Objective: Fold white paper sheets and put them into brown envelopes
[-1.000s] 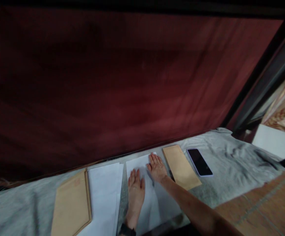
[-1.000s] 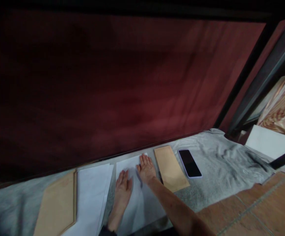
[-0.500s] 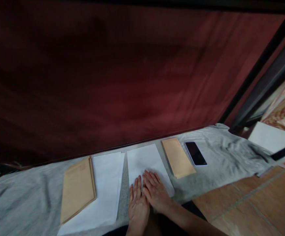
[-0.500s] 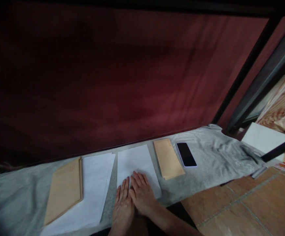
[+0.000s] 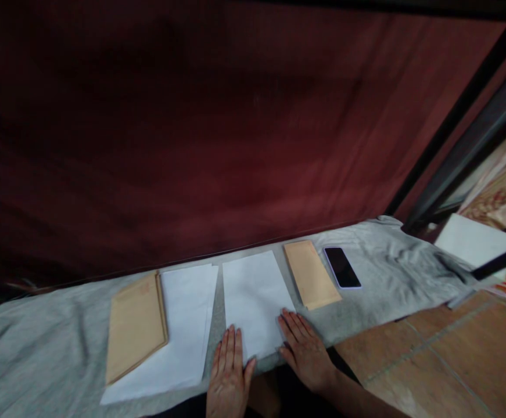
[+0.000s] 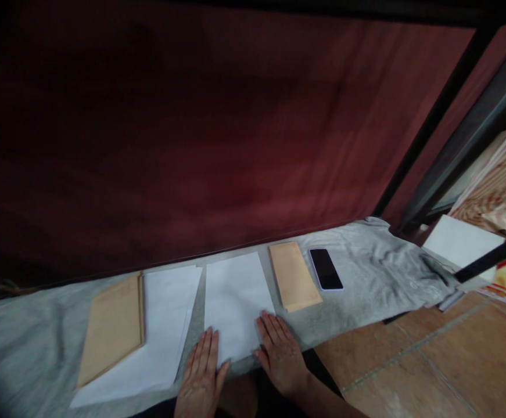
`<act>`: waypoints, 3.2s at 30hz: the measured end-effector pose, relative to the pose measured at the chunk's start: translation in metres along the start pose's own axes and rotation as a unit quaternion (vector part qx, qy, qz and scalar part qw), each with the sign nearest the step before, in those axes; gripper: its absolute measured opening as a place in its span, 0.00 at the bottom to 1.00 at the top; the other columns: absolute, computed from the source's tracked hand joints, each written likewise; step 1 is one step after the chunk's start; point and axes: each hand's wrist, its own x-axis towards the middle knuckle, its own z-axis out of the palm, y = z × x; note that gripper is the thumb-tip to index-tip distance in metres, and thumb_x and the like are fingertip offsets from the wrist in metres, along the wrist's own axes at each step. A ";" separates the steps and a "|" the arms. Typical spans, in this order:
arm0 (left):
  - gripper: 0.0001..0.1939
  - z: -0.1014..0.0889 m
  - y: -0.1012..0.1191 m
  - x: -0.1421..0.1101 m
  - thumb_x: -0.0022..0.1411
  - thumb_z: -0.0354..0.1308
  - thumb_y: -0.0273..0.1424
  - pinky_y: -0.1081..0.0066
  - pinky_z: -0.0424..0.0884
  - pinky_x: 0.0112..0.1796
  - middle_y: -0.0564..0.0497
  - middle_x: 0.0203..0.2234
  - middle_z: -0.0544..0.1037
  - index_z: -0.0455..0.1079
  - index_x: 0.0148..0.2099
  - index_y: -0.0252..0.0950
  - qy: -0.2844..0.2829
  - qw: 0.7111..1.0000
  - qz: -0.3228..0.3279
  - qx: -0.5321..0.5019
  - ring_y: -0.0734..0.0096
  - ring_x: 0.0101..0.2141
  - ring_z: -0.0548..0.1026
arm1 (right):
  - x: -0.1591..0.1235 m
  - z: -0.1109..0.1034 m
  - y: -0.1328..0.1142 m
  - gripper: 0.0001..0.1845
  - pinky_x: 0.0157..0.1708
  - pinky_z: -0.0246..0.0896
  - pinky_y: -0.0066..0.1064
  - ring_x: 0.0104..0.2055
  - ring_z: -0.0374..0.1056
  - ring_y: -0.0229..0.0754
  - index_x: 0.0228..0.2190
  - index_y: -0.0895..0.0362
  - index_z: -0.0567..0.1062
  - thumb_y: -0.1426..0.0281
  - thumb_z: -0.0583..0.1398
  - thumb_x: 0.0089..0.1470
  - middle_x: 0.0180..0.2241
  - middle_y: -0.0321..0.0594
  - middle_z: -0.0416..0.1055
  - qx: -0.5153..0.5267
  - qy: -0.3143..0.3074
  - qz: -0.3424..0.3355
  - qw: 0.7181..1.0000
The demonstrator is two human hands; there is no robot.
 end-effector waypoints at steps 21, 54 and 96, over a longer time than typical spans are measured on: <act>0.35 -0.012 0.002 -0.001 0.71 0.48 0.33 0.59 0.67 0.59 0.44 0.66 0.65 0.39 0.74 0.39 -0.050 0.998 0.036 -0.023 0.61 0.63 0.66 | -0.015 -0.007 0.013 0.35 0.67 0.50 0.44 0.70 0.50 0.49 0.68 0.61 0.54 0.68 0.55 0.64 0.69 0.48 0.51 -0.011 -0.014 -0.025 1.000; 0.22 -0.046 -0.034 0.008 0.66 0.55 0.29 0.64 0.77 0.52 0.51 0.57 0.76 0.69 0.61 0.45 -0.115 0.978 0.096 -0.142 0.64 0.54 0.76 | -0.004 -0.030 0.045 0.27 0.65 0.56 0.48 0.62 0.64 0.45 0.56 0.48 0.74 0.79 0.53 0.60 0.58 0.37 0.72 0.311 -0.135 -0.002 0.941; 0.26 -0.034 -0.043 0.055 0.64 0.49 0.55 0.68 0.76 0.34 0.51 0.27 0.82 0.75 0.36 0.39 -0.116 0.886 -0.268 -0.360 0.63 0.30 0.79 | 0.017 -0.002 0.028 0.17 0.35 0.75 0.37 0.35 0.78 0.49 0.48 0.51 0.74 0.59 0.51 0.66 0.33 0.40 0.80 0.293 0.021 0.230 0.928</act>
